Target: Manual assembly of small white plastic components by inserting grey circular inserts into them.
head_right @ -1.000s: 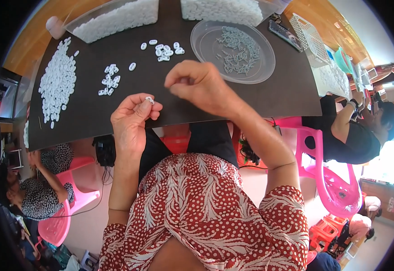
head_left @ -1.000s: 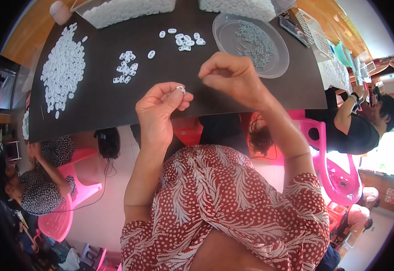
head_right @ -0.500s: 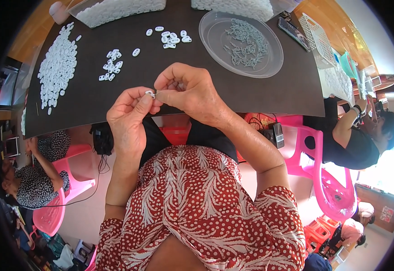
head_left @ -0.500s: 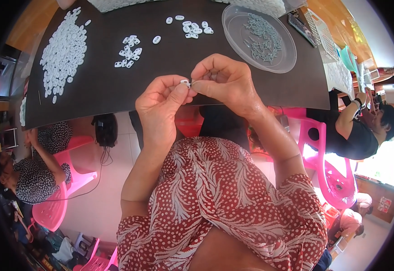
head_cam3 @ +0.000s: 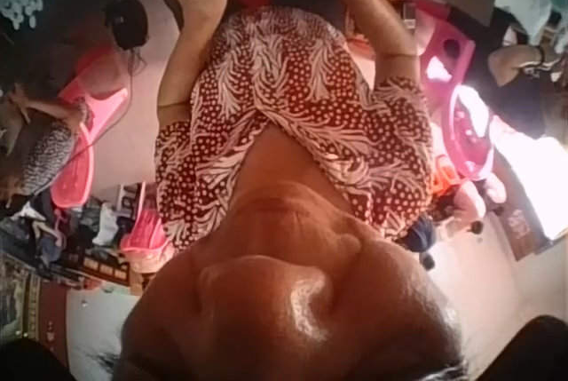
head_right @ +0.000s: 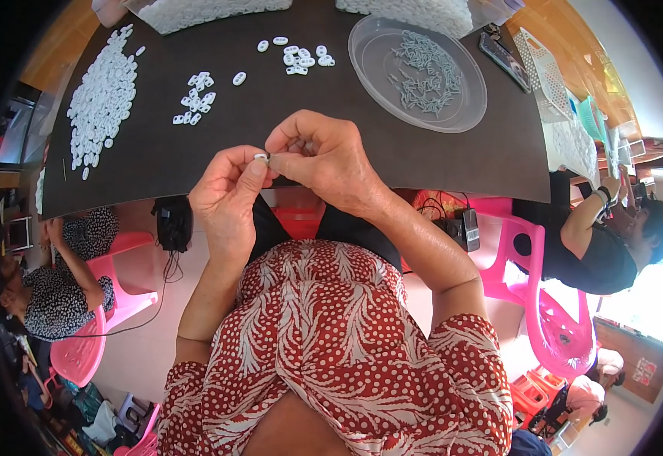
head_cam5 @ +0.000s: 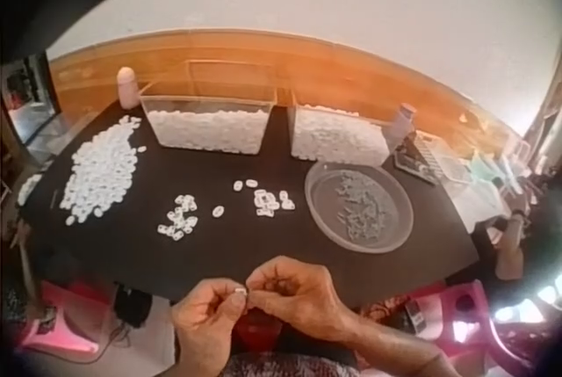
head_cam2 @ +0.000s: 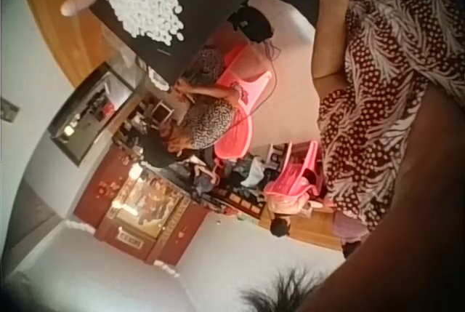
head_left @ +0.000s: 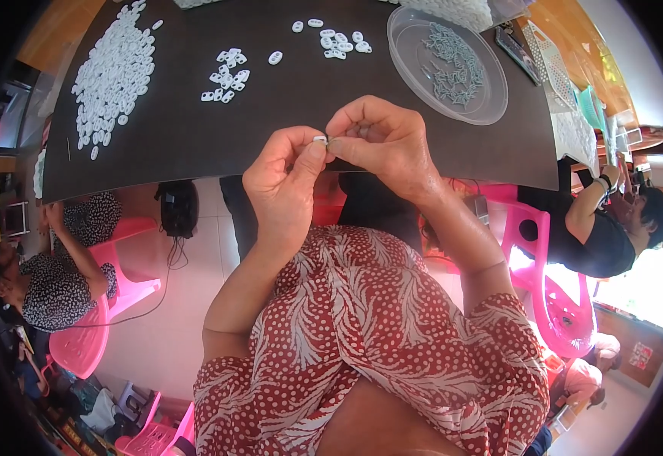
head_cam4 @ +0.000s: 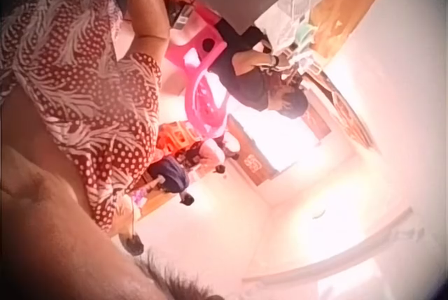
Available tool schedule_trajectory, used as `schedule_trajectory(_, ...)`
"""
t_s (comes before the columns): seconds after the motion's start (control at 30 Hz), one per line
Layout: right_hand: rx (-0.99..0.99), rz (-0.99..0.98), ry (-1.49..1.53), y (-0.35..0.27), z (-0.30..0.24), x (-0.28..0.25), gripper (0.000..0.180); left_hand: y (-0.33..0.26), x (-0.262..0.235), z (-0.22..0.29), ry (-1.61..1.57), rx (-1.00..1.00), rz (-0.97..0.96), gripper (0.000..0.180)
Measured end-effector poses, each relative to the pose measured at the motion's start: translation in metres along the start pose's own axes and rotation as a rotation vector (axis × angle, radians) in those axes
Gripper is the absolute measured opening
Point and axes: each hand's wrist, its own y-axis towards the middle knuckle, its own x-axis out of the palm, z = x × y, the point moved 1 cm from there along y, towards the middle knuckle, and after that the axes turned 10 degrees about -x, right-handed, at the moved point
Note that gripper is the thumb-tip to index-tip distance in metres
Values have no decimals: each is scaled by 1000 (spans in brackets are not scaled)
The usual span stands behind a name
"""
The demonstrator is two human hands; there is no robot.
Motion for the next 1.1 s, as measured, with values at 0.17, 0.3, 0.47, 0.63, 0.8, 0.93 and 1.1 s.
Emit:
schedule_trajectory(0.17, -9, 58, 168, -3, -2, 6, 11, 2, -3, -1, -118, -47, -15, 7)
schedule_trajectory(0.3, 24, 57, 240, -2, -3, 8, 11, 1, -5, -1, -175, -54, -9, 8)
schedule_trajectory(0.47, 17, 120, 250, -3, 3, 9, 12, 1, -4, -1, -161, -28, 26, 9)
schedule_trajectory(0.63, 25, 105, 248, -3, 2, 11, 14, -1, -6, -2, -145, -28, 36, 9)
schedule_trajectory(0.8, 28, 94, 232, -4, 2, 13, 15, -3, -6, -3, -134, -27, 45, 9)
schedule_trajectory(0.93, -4, 105, 177, -5, 6, 19, 13, -6, -7, -5, -153, -16, 35, 9)
schedule_trajectory(1.1, -6, 97, 99, -4, 7, 19, 11, -5, -10, -12, -25, 30, 47, 10)
